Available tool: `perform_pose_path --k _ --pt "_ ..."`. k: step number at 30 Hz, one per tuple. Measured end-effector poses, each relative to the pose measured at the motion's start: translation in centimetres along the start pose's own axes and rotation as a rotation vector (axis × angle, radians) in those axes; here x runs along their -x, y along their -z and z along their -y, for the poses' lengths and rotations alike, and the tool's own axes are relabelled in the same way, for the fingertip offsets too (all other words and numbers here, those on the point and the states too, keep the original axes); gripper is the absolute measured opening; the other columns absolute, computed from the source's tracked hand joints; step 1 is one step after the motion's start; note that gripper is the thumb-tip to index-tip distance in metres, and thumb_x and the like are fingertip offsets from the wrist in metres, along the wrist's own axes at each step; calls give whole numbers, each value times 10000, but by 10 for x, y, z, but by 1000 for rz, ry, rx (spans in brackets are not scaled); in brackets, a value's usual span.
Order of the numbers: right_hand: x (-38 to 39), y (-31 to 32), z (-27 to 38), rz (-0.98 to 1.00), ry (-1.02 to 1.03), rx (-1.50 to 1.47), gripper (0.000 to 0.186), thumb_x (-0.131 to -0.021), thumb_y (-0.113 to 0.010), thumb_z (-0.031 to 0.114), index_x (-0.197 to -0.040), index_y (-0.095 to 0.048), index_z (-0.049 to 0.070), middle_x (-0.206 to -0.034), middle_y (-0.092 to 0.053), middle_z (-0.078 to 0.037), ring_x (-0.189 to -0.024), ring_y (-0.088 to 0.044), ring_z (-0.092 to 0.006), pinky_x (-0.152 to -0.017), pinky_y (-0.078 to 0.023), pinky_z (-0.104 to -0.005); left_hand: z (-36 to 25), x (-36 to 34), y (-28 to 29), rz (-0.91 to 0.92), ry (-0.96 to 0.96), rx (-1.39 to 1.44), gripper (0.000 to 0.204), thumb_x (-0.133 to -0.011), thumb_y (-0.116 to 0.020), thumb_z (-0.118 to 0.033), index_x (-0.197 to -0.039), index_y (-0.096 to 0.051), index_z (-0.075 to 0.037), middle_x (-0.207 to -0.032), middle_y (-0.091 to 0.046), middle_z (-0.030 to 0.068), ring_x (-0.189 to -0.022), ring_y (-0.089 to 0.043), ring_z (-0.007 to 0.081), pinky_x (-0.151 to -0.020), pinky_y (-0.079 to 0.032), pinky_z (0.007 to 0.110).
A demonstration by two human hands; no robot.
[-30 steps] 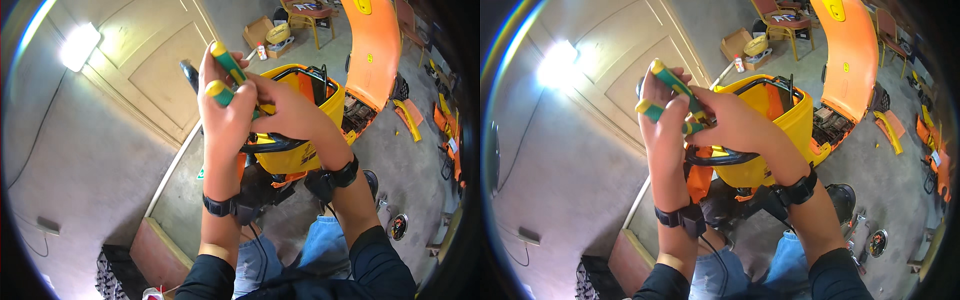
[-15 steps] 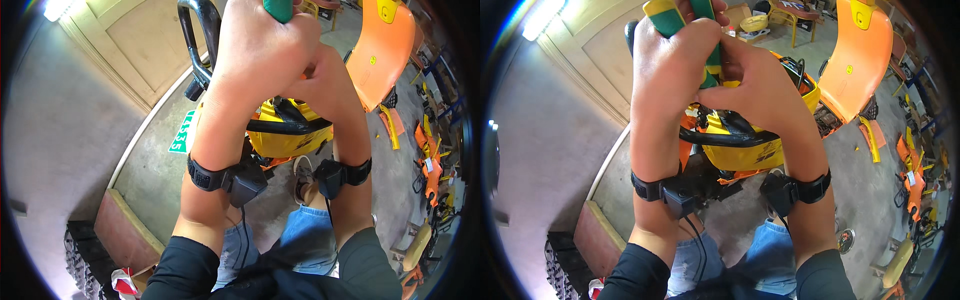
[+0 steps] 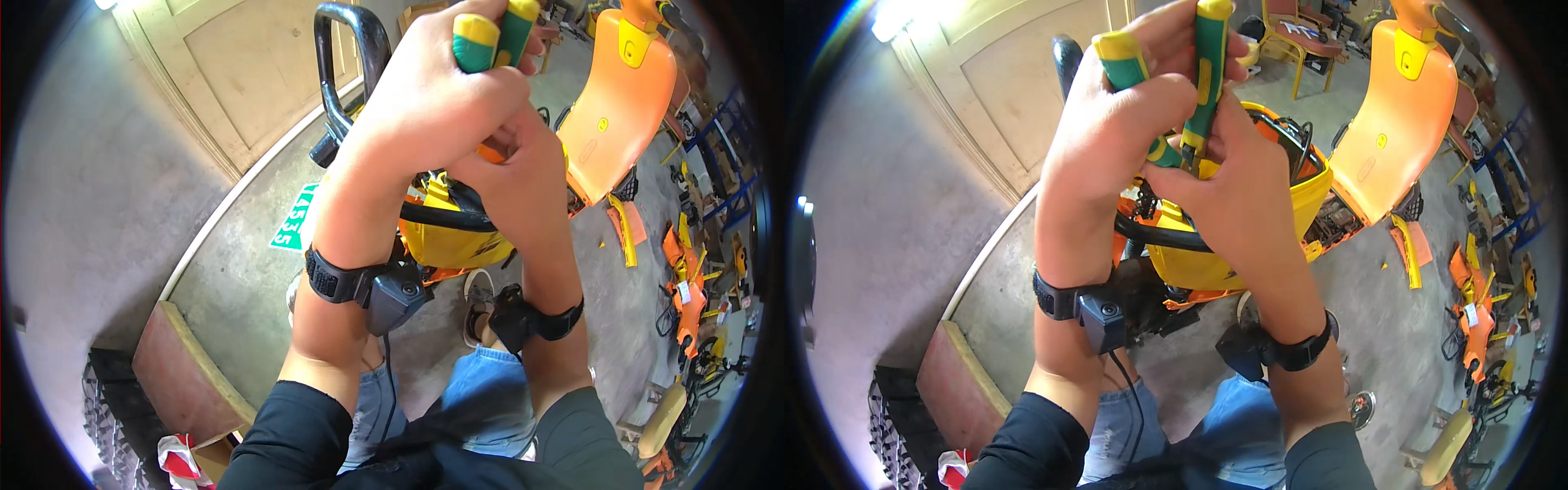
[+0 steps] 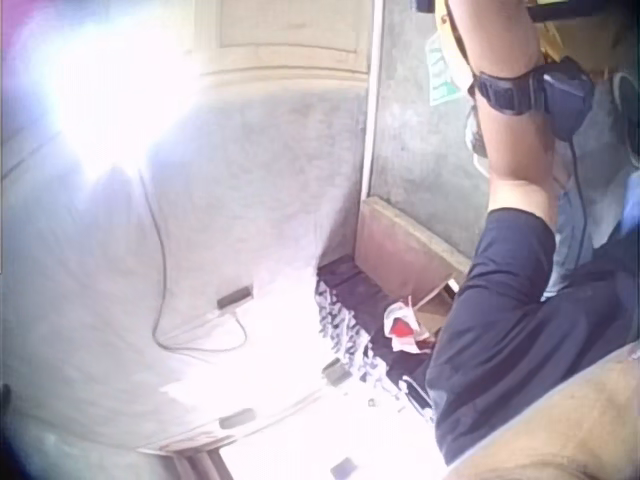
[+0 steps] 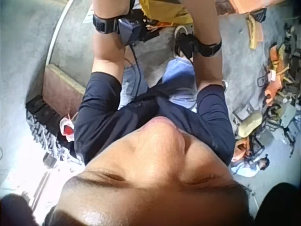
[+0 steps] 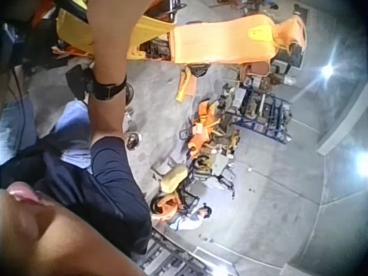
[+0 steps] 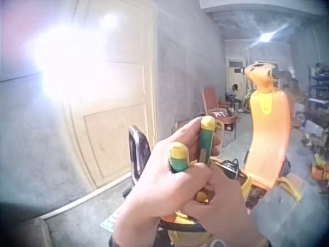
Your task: Using various tools to work on the internal components of a yellow electric scooter.
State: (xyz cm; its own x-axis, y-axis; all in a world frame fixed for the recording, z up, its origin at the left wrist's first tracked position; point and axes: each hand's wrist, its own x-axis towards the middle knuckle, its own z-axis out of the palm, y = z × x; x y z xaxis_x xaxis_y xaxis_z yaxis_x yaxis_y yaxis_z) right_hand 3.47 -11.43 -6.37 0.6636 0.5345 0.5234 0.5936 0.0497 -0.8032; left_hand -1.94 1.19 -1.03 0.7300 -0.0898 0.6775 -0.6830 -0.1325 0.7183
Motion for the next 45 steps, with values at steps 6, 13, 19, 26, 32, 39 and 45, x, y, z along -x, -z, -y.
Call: perform_pose_path --k 6,13,19,26,32,39,45 --pt "-12 9 -6 199 -44 -214 675 -734 -769 99 -1325 -461 -11 -1089 -645 -88 -1009 -638 -160 -919 -502 -305 15 -2 -17 -406 37 -6 560 -724 -491 -62 -1260 -518 99 -1138 -618 130 -1018 -599 205 -903 -502 337" --pt "-17 20 -9 342 -12 -268 656 -741 -765 89 -1307 -454 -29 -1110 -624 -87 -1017 -618 -146 -914 -496 -307 13 4 -27 -526 2 -77 648 -817 -651 -116 -1389 -419 83 -1169 -618 149 -1035 -613 184 -881 -510 311" --pt "-23 26 -7 389 -65 -195 688 -743 -783 97 -1327 -437 -12 -1151 -611 -97 -1059 -618 -173 -925 -499 -325 7 6 -32 -531 63 -150 677 -860 -666 -155 -1415 -368 92 -1190 -629 130 -998 -627 175 -851 -520 304" --pt "-25 20 -19 308 159 -368 867 -736 -816 156 -1439 -330 14 -1302 -511 -113 -1169 -551 -192 -980 -463 -363 12 1 -27 -444 28 -202 618 -896 -623 -175 -1394 -390 108 -1192 -635 135 -1063 -610 174 -909 -496 305" --pt "-27 13 -23 212 180 -287 900 -693 -842 182 -1430 -352 24 -1237 -544 -112 -1093 -564 -189 -927 -471 -333 11 1 -26 -420 21 -202 624 -904 -611 -181 -1409 -373 98 -1252 -603 148 -1123 -585 194 -966 -461 313" --pt "-28 21 -14 200 140 -201 854 -606 -836 199 -1337 -439 3 -1048 -588 -94 -864 -622 -183 -744 -516 -313 -3 5 -33 -443 46 -338 647 -897 -623 -170 -1433 -348 65 -1258 -595 177 -1055 -605 188 -859 -513 302" --pt "-31 20 -16 138 163 -86 857 -532 -852 191 -1284 -496 -12 -978 -621 -90 -837 -637 -170 -725 -526 -291 -9 1 -55 -502 -59 -491 636 -898 -619 -158 -1435 -349 49 -1254 -601 187 -1025 -614 183 -818 -527 292"
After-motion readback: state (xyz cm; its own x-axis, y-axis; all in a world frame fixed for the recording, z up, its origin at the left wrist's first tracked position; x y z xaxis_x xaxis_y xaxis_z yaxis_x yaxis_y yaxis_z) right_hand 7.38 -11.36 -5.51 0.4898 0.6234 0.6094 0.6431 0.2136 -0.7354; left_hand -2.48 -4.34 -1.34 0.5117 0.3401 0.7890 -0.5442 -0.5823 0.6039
